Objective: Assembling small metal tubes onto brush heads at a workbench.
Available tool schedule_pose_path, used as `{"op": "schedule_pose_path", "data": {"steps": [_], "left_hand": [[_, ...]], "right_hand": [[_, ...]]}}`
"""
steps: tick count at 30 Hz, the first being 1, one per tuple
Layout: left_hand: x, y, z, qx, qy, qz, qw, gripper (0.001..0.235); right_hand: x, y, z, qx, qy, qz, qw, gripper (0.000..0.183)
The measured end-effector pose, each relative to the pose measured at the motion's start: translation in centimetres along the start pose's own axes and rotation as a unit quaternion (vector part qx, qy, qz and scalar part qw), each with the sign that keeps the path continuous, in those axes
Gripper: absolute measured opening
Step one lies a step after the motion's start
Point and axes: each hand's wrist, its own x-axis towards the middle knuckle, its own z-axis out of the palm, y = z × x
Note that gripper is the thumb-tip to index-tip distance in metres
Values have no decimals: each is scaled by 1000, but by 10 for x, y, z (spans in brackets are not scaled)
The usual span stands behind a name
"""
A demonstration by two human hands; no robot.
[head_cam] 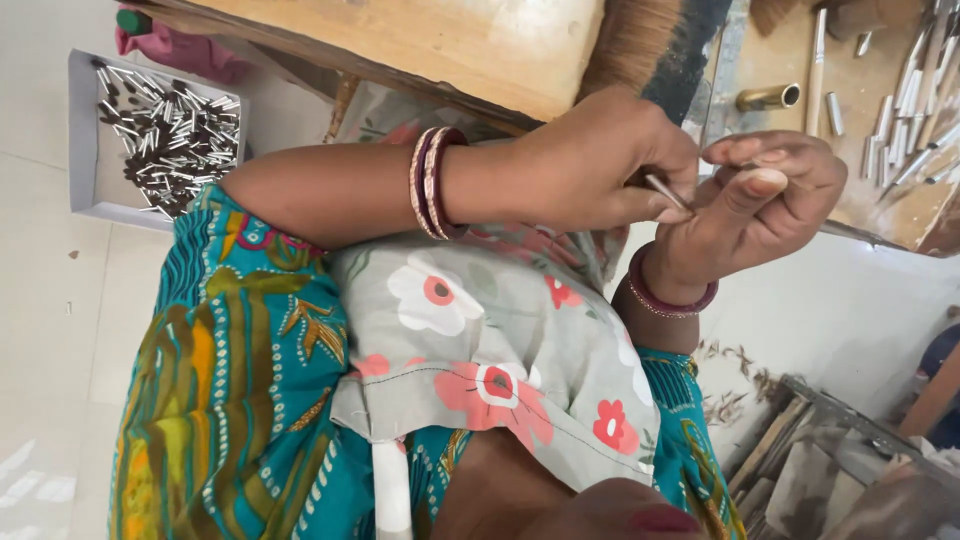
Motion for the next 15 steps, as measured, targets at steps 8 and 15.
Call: {"op": "schedule_pose_path", "data": {"steps": [8,15], "left_hand": [[-16,11,2,224,165,101,955,22],[-16,9,2,225,161,130,952,21]], "right_hand": [[-10,-13,-16,89,-37,86,992,44],[-9,-15,-15,57,-27,53,997,43]]}}
